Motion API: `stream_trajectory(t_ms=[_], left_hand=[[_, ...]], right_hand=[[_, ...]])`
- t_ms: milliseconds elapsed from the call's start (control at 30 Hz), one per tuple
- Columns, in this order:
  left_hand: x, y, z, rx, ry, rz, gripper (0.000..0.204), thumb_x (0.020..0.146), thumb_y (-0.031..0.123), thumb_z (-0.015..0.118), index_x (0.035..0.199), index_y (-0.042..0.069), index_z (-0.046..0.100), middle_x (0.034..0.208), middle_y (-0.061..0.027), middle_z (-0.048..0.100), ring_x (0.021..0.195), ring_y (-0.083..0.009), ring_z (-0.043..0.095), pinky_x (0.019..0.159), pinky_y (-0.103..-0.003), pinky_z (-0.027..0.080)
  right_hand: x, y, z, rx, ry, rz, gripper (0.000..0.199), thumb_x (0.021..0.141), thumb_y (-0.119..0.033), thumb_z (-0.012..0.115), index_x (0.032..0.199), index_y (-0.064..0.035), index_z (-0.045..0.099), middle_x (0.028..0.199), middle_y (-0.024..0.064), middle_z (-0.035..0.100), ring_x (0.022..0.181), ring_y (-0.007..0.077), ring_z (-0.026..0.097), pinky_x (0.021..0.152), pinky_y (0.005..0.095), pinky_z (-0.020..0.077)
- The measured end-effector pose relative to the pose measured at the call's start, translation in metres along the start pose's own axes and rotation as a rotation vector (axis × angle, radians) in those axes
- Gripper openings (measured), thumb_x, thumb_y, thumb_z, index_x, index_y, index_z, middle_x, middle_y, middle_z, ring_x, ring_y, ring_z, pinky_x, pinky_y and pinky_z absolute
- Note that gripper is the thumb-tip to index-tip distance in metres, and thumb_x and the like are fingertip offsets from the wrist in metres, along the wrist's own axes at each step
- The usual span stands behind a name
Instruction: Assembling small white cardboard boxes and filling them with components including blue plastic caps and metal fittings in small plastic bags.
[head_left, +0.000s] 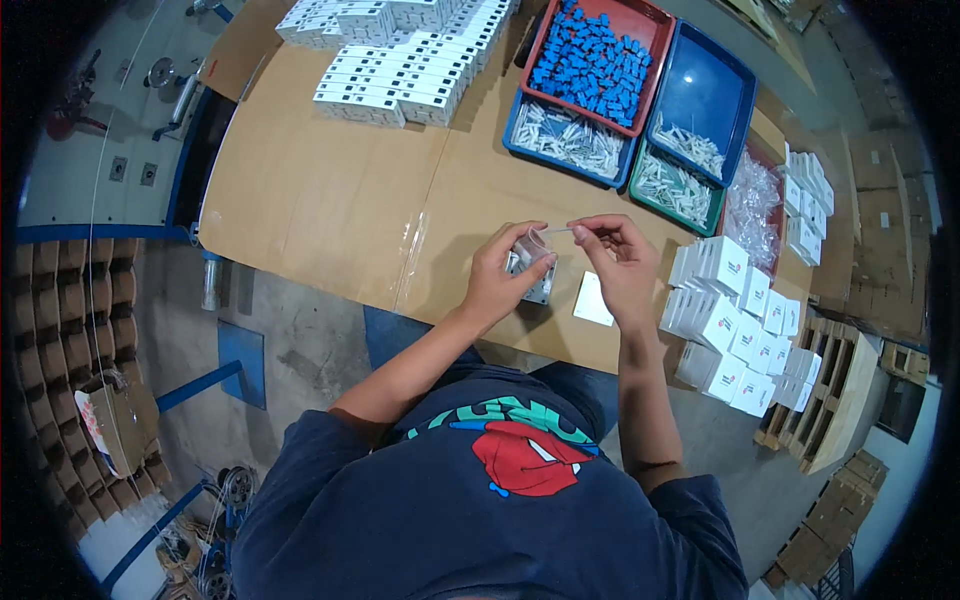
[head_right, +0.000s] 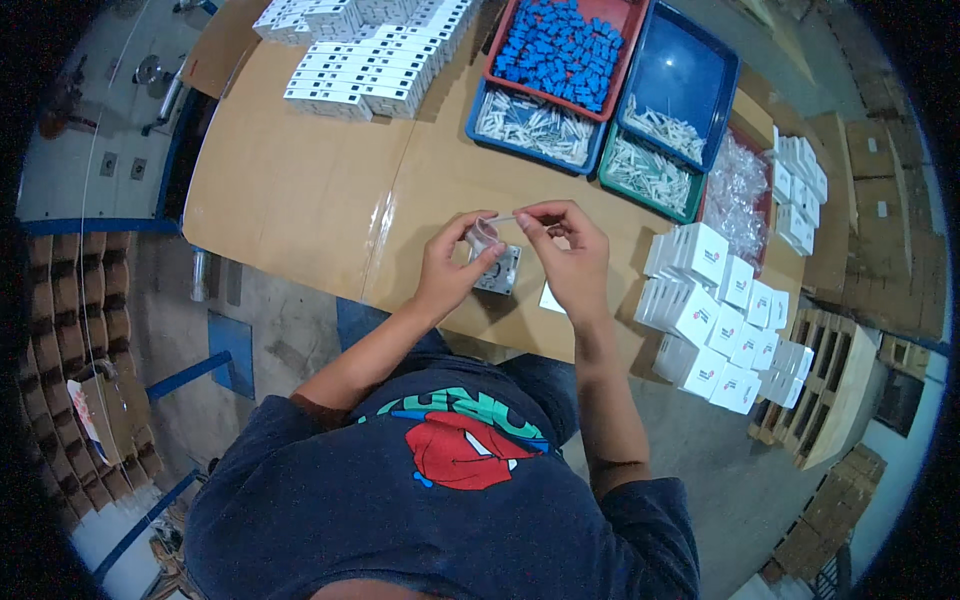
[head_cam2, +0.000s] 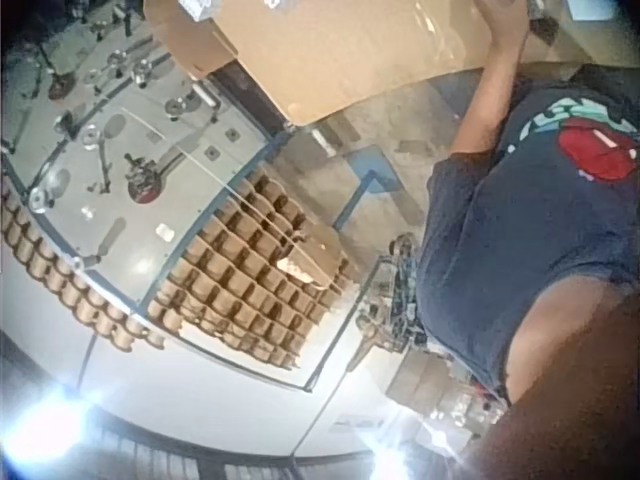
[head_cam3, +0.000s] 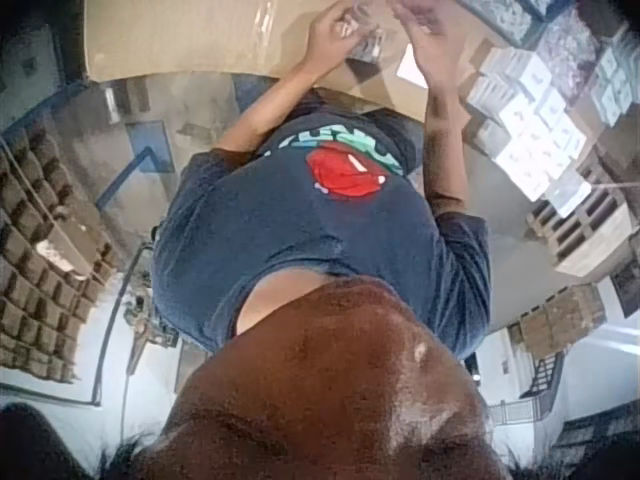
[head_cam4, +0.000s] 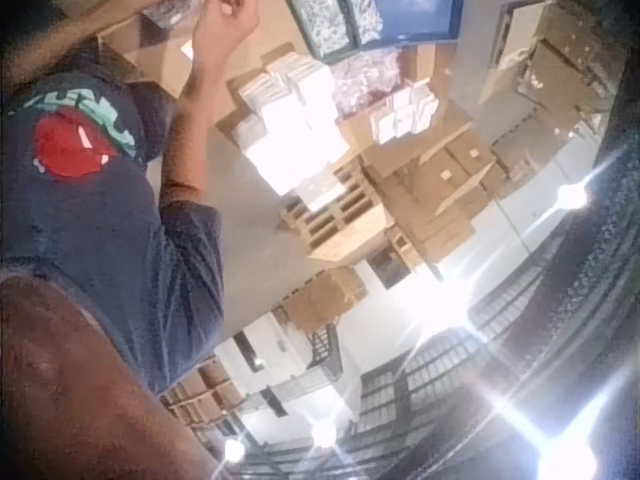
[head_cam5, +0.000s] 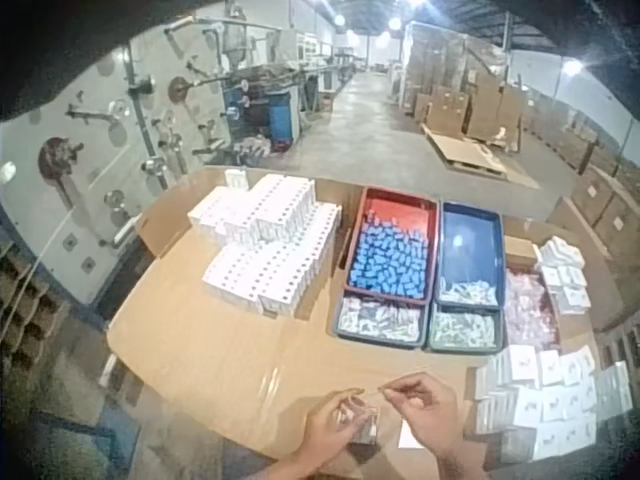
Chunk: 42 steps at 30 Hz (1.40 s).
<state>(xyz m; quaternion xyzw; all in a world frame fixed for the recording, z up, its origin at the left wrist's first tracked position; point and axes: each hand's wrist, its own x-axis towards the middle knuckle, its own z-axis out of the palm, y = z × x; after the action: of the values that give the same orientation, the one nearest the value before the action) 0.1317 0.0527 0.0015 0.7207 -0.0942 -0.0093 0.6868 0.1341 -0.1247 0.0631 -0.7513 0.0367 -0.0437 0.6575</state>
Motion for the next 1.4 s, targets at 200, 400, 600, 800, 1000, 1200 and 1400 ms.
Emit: stream_trajectory(t_ms=[200,400,600,800,1000,1200,1400], left_hand=[[0.000,0.006,0.003,0.045,0.001,0.067,0.041,0.085,0.015,0.081,0.122,0.003,0.067,0.103,-0.0108,0.069,0.094,-0.0218,0.069,0.084,-0.034,0.053],[-0.002,0.009,-0.002,0.052,0.002,0.033,0.042,0.085,0.007,0.079,0.125,0.003,0.067,0.104,-0.0075,0.068,0.100,-0.0164,0.065,0.090,-0.030,0.050],[-0.001,0.007,-0.001,0.073,0.006,0.076,0.043,0.084,0.007,0.080,0.125,0.004,0.067,0.105,-0.0084,0.068,0.098,-0.0180,0.066,0.089,-0.031,0.050],[0.001,0.015,0.002,0.125,0.025,0.117,0.044,0.082,0.011,0.082,0.123,0.004,0.069,0.104,-0.0108,0.068,0.097,-0.0216,0.067,0.086,-0.033,0.052],[0.000,0.015,-0.001,0.127,0.035,0.111,0.044,0.082,0.011,0.082,0.124,0.004,0.069,0.104,-0.0108,0.068,0.097,-0.0217,0.067,0.086,-0.033,0.052],[-0.001,0.014,0.003,0.143,0.038,0.149,0.045,0.081,0.013,0.083,0.124,0.006,0.070,0.104,-0.0113,0.068,0.095,-0.0237,0.069,0.085,-0.034,0.053],[0.001,0.022,0.004,0.159,0.004,0.193,0.047,0.078,0.006,0.082,0.124,0.007,0.070,0.105,-0.0110,0.068,0.096,-0.0245,0.069,0.083,-0.034,0.054]], right_hand=[[-0.015,0.000,0.005,-0.140,-0.033,-0.003,0.009,0.092,-0.004,0.074,0.099,-0.0002,0.071,0.086,0.0014,0.070,0.073,0.0046,0.060,0.065,0.0212,0.0482],[-0.016,-0.028,-0.006,-0.214,-0.016,0.069,0.007,0.091,-0.002,0.074,0.097,-0.0007,0.071,0.081,-0.0004,0.064,0.066,0.0028,0.052,0.059,0.0195,0.0438],[-0.015,-0.035,-0.009,-0.203,-0.028,0.026,0.007,0.089,-0.002,0.074,0.096,-0.0006,0.072,0.081,0.0001,0.065,0.062,0.0036,0.049,0.055,0.0212,0.0401],[-0.019,-0.045,-0.005,-0.453,-0.139,0.034,0.012,0.085,-0.005,0.074,0.096,-0.0009,0.072,0.085,0.0046,0.070,0.057,0.0083,0.050,0.055,0.0250,0.0426],[-0.022,-0.053,-0.014,-0.410,-0.089,-0.097,0.008,0.087,-0.005,0.074,0.094,-0.0011,0.073,0.079,0.0013,0.066,0.058,0.0048,0.044,0.053,0.0236,0.0350],[-0.019,-0.055,-0.011,-0.532,-0.157,-0.092,0.012,0.086,-0.011,0.074,0.096,-0.0037,0.074,0.085,0.0073,0.069,0.059,0.0171,0.054,0.056,0.0311,0.0440],[-0.016,-0.035,0.004,-0.470,-0.141,-0.068,0.014,0.085,-0.010,0.075,0.097,-0.0034,0.074,0.087,0.0102,0.071,0.059,0.0206,0.057,0.057,0.0342,0.0455]])
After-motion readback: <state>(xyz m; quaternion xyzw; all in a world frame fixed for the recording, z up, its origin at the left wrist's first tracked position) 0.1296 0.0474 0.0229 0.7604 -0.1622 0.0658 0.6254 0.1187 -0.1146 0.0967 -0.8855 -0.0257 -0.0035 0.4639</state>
